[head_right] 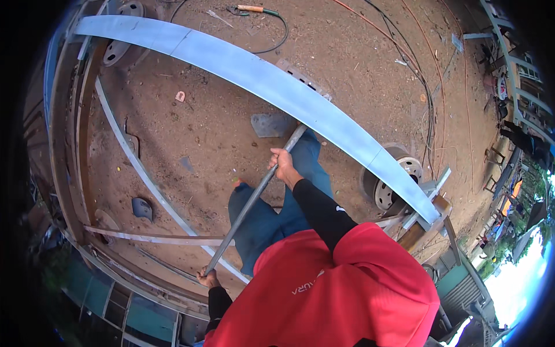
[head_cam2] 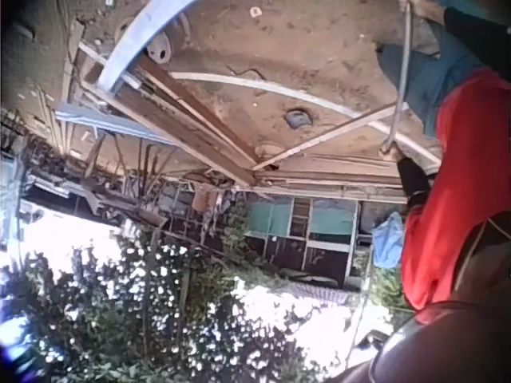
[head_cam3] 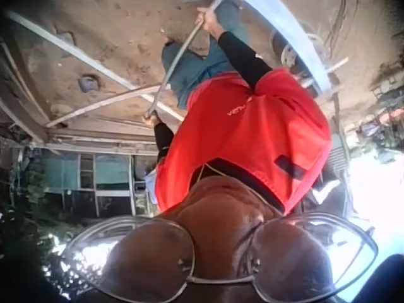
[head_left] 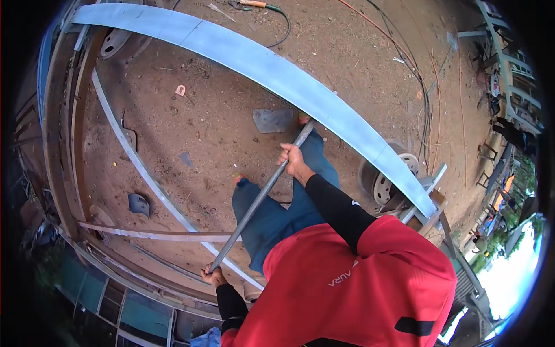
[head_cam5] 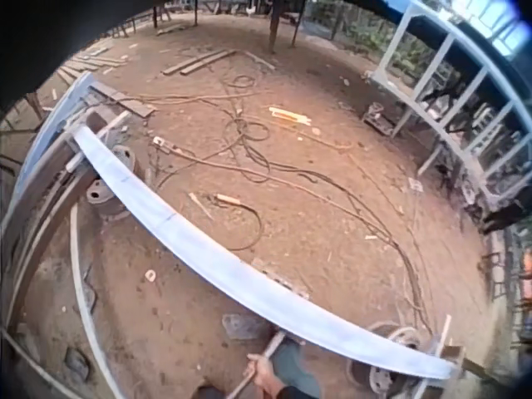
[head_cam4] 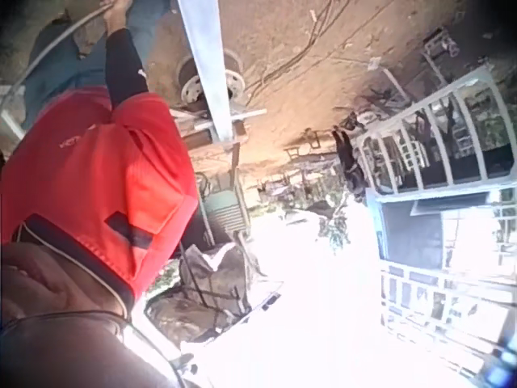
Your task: The person measures and welds metal bars to a frame structure using a tape measure and a welding torch. They also use an angle grinder to smooth the welded joints and a hammer to adjust the alignment of the metal pieces.
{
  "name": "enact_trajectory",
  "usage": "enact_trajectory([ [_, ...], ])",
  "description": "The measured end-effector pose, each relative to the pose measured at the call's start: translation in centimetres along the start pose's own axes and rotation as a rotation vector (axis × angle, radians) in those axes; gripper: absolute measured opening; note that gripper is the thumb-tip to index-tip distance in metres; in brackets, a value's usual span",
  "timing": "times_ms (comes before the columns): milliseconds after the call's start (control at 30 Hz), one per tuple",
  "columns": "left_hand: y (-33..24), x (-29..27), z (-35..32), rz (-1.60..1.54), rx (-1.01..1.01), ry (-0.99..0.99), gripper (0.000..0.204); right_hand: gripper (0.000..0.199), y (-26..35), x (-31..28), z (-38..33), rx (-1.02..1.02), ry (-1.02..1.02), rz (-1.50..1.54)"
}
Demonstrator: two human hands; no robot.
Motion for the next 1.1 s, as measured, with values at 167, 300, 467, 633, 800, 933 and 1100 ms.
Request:
enact_trajectory([
  [167, -3.6, 3.3, -13.7, 0.126, 0.119, -0.093, 0.041, 0.034, 0.0, 1.1, -3.9, 0.283, 0.012, 0.172],
  [300, -6.0, 1.5, -21.8, 0.263, 0.286, -0.102, 0.046, 0.034, 0.5, 1.8, -6.2, 0.337, 0.112, 0.120],
  [467, -5.6, 2.5, -30.0, 0.206, 0.153, 0.063, 0.044, 0.036, 1.9, 1.9, -8.6, 0.421, 0.078, 0.160],
  [633, -6.0, 1.3, -30.9, 0.320, 0.466, -0.238, 0.041, 0.037, 2.7, 1.2, -8.2, 0.377, 0.025, 0.139],
  [800, -3.1, 1.9, -31.4, 0.113, 0.283, -0.109, 0.041, 0.037, 4.0, 1.2, -8.6, 0.426, 0.059, 0.135],
  [933, -2.7, 3.3, -32.8, 0.220, 0.482, -0.075, 0.038, 0.036, 3.5, 1.4, -8.4, 0.470, 0.159, 0.172],
  [1100, -3.0, 0.5, -35.1, 0.100, 0.658, -0.188, 0.039, 0.033, 2.6, 1.5, -9.3, 0.605, 0.276, 0.151],
])
Point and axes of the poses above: each hand's wrist, its own z-axis towards the middle knuckle, its own x-axis out of the palm, y = z × x, the point moved 8 cm from there along z, towards the middle knuckle, and after that the axes turned 11 degrees about -x, right-handed, at the moved point
